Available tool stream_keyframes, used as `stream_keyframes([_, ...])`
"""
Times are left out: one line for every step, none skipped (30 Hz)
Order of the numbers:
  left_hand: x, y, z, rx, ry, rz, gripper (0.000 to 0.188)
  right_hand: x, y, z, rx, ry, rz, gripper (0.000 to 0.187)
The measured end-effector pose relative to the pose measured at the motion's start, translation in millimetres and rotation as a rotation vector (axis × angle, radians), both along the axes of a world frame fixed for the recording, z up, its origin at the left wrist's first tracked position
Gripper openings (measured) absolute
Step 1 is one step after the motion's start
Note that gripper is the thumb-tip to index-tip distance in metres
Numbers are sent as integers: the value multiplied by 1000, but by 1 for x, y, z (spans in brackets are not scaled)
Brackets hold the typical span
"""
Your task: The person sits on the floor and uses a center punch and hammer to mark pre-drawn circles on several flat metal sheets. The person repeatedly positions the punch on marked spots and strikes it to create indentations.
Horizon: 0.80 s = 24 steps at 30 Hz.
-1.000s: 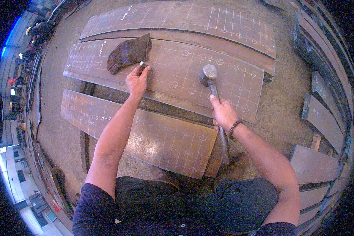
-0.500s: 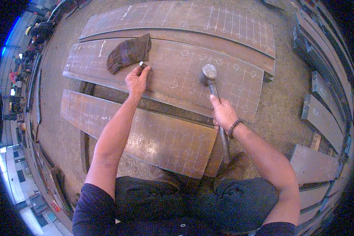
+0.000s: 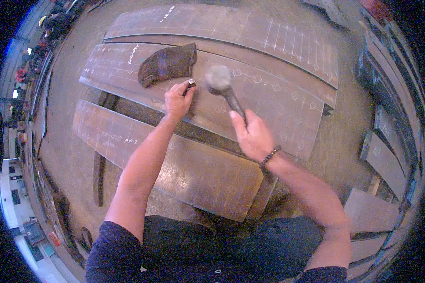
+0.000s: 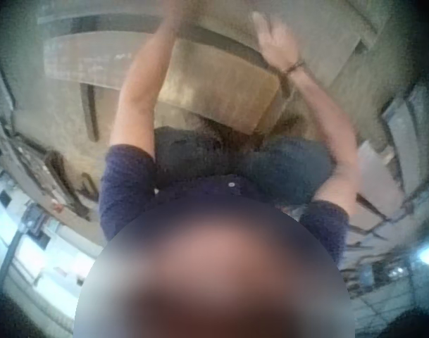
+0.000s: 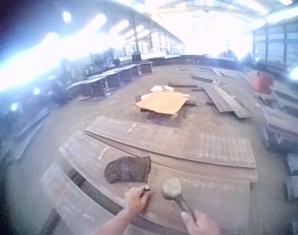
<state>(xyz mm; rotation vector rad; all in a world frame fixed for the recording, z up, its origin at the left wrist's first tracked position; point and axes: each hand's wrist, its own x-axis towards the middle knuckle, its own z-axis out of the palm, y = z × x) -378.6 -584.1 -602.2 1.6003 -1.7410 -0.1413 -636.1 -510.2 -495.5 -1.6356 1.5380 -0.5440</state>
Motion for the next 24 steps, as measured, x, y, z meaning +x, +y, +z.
stream_keyframes([0, 0, 1, -29, 3, -12, 22, 9, -7, 13, -109, -73, 45, 50])
stream_keyframes([0, 1, 1, -28, 3, -20, 22, 17, -15, 25, -189, -134, 77, 48])
stream_keyframes([0, 0, 2, -12, 0, -25, 22, 25, -23, 34, -271, -196, 109, 46])
stream_keyframes([1, -2, 2, -34, 14, -43, 22, 35, -31, 40, -325, -305, 100, 44])
stream_keyframes([1, -1, 2, -35, 28, -55, 22, 43, -37, 42, -372, -415, 91, 42])
stream_keyframes([2, -1, 2, -21, 40, -60, 23, 49, -41, 41, -388, -463, 84, 41])
stream_keyframes([2, -1, 2, -35, 45, -76, 22, 55, -45, 36, -404, -512, 78, 39])
stream_keyframes([3, -1, 3, -35, 48, -85, 22, 58, -48, 30, -389, -503, 77, 39])
stream_keyframes([4, -1, 3, -22, 51, -91, 22, 60, -51, 21, -379, -468, 90, 41])
stream_keyframes([4, -1, 4, -41, 94, -96, 22, 62, -53, 11, -450, -283, 107, 43])
stream_keyframes([5, 0, 4, -18, 76, -99, 22, 67, -55, -1, -369, -97, 139, 45])
stream_keyframes([5, 0, 5, 0, 57, -103, 22, 73, -57, -11, -308, 71, 175, 47])
stream_keyframes([5, -1, 6, 1, 38, -111, 22, 73, -61, -19, -178, 283, 190, 50])
stream_keyframes([5, -2, 7, 3, 5, -105, 23, 69, -63, -24, -127, 168, 153, 51])
stream_keyframes([5, -3, 7, -3, 33, -95, 23, 65, -60, -28, 14, 105, 120, 53])
stream_keyframes([5, -1, 8, 2, 65, -81, 23, 58, -52, -31, 165, 44, 89, 54])
stream_keyframes([6, -3, 9, 36, 84, -78, 23, 49, -45, -31, 275, -43, 44, 54])
stream_keyframes([10, -5, 11, 156, 142, -64, 23, 40, -39, -30, 378, -132, 1, 53])
stream_keyframes([17, -8, 15, 38, 219, -38, 23, 32, -32, -30, 477, -248, -28, 53])
stream_keyframes([25, -13, 19, -7, 287, -1, 24, 23, -24, -30, 509, -233, -65, 53])
stream_keyframes([33, -17, 24, -11, 362, 52, 25, 13, -16, -30, 538, -243, -91, 52])
stream_keyframes([42, -21, 29, -53, 212, 128, 27, 3, -9, -30, 568, -251, -116, 52])
stream_keyframes([53, -26, 34, -58, 67, 219, 30, -6, -4, -31, 577, -211, -111, 52])
stream_keyframes([63, -31, 40, -120, -86, 300, 32, -14, -1, -34, 584, -174, -109, 52])
